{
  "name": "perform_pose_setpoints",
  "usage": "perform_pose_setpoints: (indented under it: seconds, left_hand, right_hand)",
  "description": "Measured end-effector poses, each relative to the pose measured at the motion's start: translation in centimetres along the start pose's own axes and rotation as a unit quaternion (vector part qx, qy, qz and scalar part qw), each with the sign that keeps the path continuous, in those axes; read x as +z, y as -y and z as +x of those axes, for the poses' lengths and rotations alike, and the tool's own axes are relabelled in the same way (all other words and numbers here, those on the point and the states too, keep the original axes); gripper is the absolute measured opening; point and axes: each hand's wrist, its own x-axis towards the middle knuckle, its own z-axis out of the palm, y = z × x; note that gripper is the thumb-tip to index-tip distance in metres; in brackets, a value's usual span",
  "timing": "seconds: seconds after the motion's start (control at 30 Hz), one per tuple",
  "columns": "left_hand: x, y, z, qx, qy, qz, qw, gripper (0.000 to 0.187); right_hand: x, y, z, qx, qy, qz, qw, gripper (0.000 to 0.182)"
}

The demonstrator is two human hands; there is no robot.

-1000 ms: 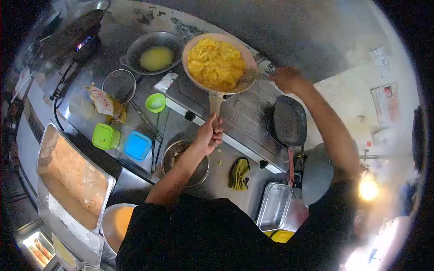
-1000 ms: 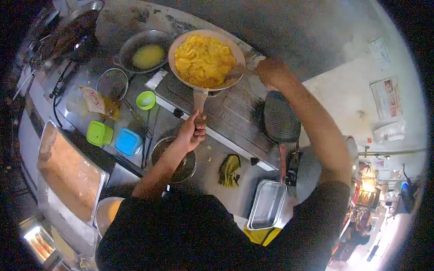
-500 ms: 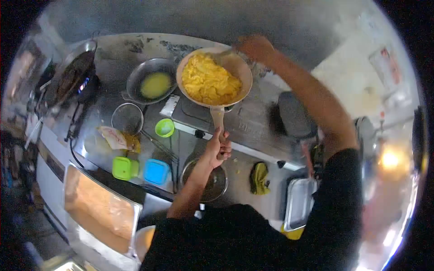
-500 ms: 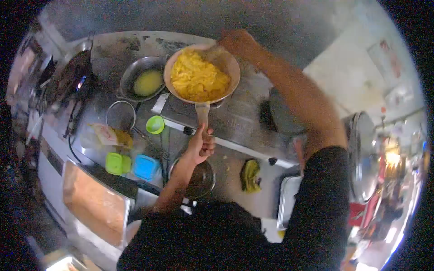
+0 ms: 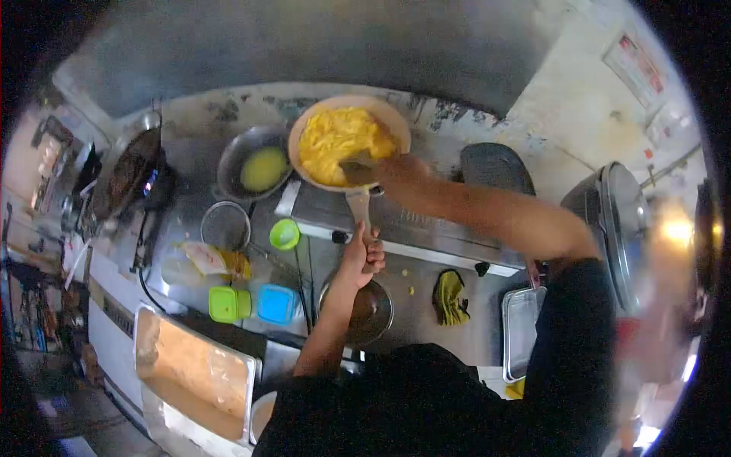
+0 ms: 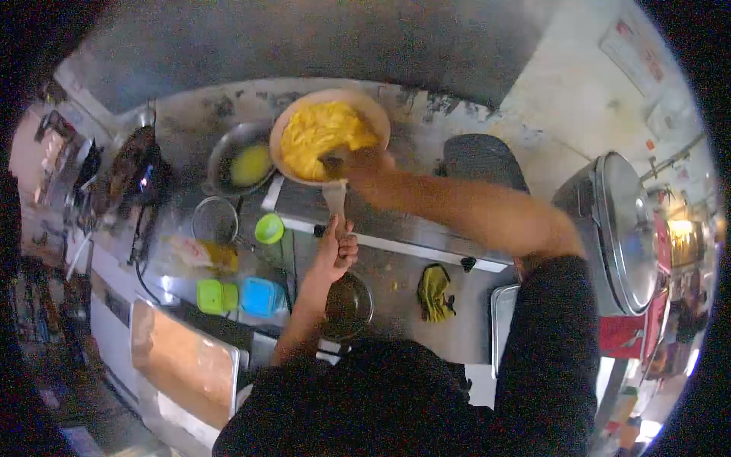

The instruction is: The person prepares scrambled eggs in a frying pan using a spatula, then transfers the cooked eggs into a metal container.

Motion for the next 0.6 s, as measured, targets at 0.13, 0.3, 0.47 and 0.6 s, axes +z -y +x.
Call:
perform_pose_setpoints:
  seconds: [0.13, 0.3, 0.47, 0.6]
  left_hand:
    - [0.2, -0.1, -0.1, -0.002, 0.012, -0.021, 1.000, 0.037]
    - [0.5, 0.3, -0.5, 0.025, -0.009, 0.000, 1.000, 0.038]
    - [0.4, 0.2, -0.3, 0.027, -0.010, -0.024, 0.999, 0.036]
    - [0.8, 0.0, -0.7, 0.018, -0.007, -0.008, 1.000, 0.036]
  right_hand:
    - [3.3, -4.4, 4.7, 0.004, -0.086, 0.015, 0.996, 0.016]
    - [-1.0, -11.7, 7.3, -0.079, 0.070, 0.082, 0.991, 0.023]
    - [-9.4, -9.9, 3.7, 0.089, 0.167, 0.068, 0.980, 0.020]
    - [-5.9, -6.4, 3.3, 0.051, -0.092, -0.110, 0.988, 0.035]
